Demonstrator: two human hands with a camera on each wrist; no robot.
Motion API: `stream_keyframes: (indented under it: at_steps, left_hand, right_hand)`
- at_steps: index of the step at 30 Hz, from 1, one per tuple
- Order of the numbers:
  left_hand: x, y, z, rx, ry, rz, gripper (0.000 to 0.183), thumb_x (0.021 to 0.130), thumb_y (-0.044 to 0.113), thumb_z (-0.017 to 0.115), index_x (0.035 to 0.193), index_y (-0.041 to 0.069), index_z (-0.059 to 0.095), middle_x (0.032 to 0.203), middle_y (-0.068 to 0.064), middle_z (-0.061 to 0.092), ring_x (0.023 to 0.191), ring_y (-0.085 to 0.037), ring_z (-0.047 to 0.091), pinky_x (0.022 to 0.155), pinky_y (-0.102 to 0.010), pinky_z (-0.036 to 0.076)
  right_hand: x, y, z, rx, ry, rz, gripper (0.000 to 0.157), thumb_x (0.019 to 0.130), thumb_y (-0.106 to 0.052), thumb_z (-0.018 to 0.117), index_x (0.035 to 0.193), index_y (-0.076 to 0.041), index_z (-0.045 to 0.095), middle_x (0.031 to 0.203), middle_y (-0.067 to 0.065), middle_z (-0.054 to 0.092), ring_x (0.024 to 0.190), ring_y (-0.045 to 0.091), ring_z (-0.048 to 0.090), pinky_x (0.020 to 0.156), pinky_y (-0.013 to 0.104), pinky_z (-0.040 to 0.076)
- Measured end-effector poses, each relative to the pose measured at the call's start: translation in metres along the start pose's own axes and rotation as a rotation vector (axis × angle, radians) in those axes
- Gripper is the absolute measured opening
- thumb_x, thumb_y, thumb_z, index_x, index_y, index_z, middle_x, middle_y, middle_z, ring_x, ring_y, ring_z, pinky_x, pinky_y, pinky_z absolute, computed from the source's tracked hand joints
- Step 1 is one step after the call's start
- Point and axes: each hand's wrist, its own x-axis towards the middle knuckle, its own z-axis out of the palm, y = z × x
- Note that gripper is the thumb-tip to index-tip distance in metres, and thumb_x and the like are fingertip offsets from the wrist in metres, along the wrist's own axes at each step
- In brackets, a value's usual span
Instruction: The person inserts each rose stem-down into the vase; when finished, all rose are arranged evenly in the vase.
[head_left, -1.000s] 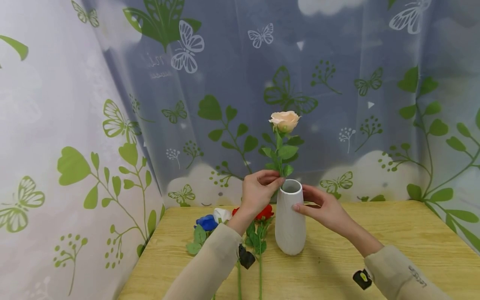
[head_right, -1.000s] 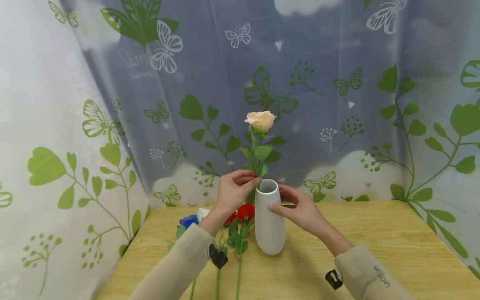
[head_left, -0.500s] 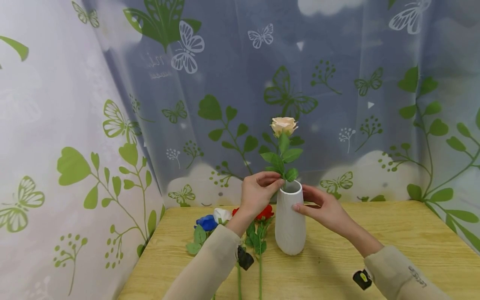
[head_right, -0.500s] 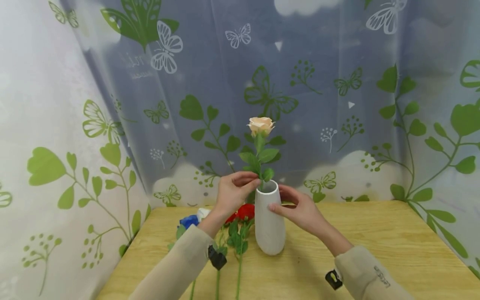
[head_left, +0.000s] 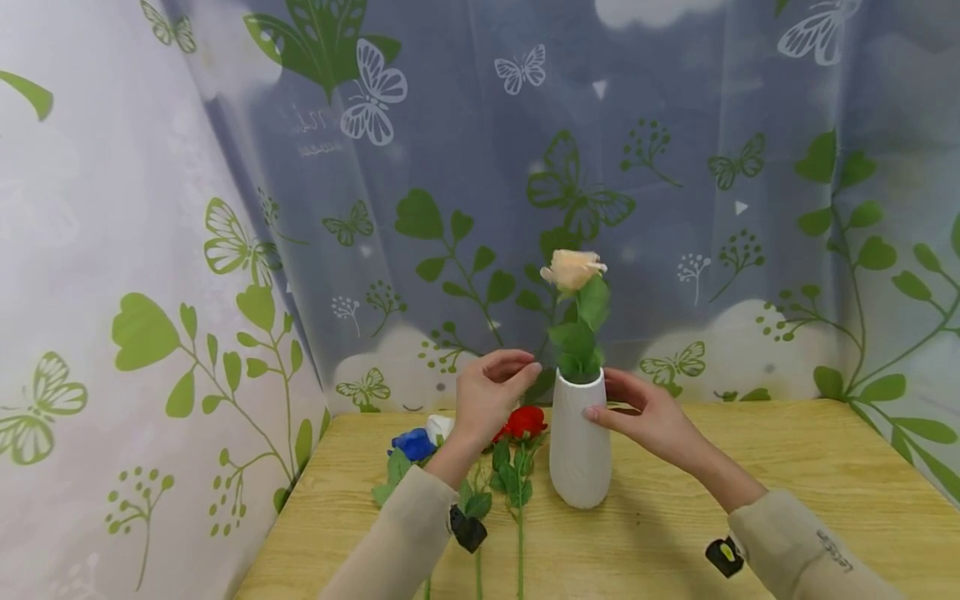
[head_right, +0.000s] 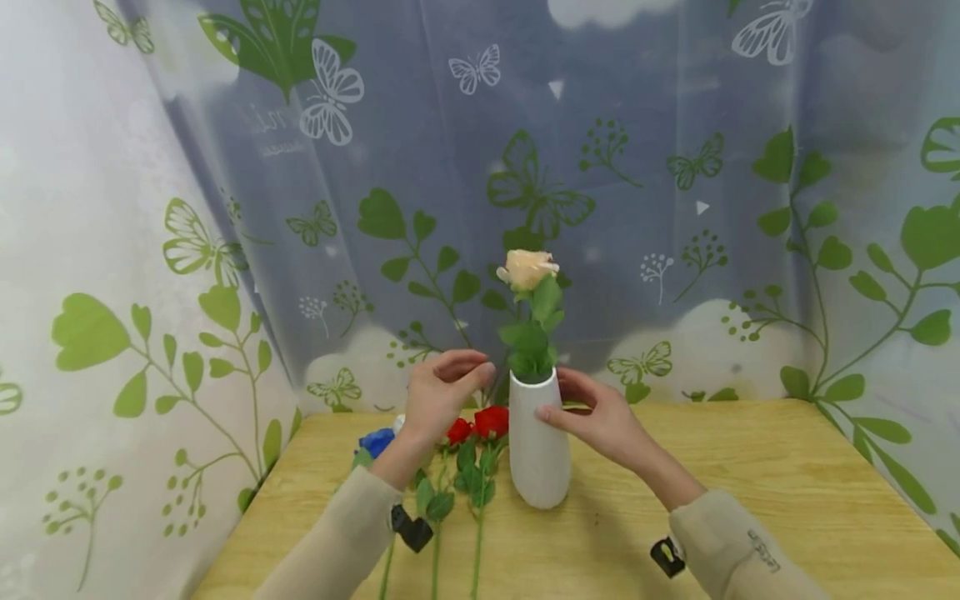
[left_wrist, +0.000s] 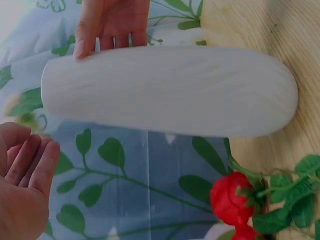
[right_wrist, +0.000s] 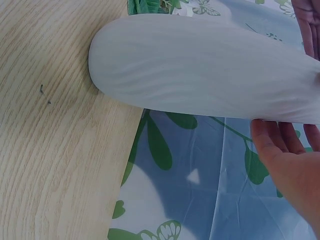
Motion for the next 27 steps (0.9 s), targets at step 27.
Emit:
stream_keyframes:
  at_steps: [27]
  left_hand:
    - [-0.051,-0.067,-0.126,-0.096,0.134,-0.333,0.026,0.095,0.001,0.076,0.119,-0.008,0.072,0.1,-0.014,0.08,0.082,-0.015,0.078,0.081,-0.034,0.067]
  right_hand:
    - [-0.002,-0.003,-0.001,-0.026,-0.002,0.005,0.072,0.099,-0.032,0.076,0.159,-0.007,0.044,0.15,0.02,0.059,0.135,0.042,0.06,0.102,0.052,0.06]
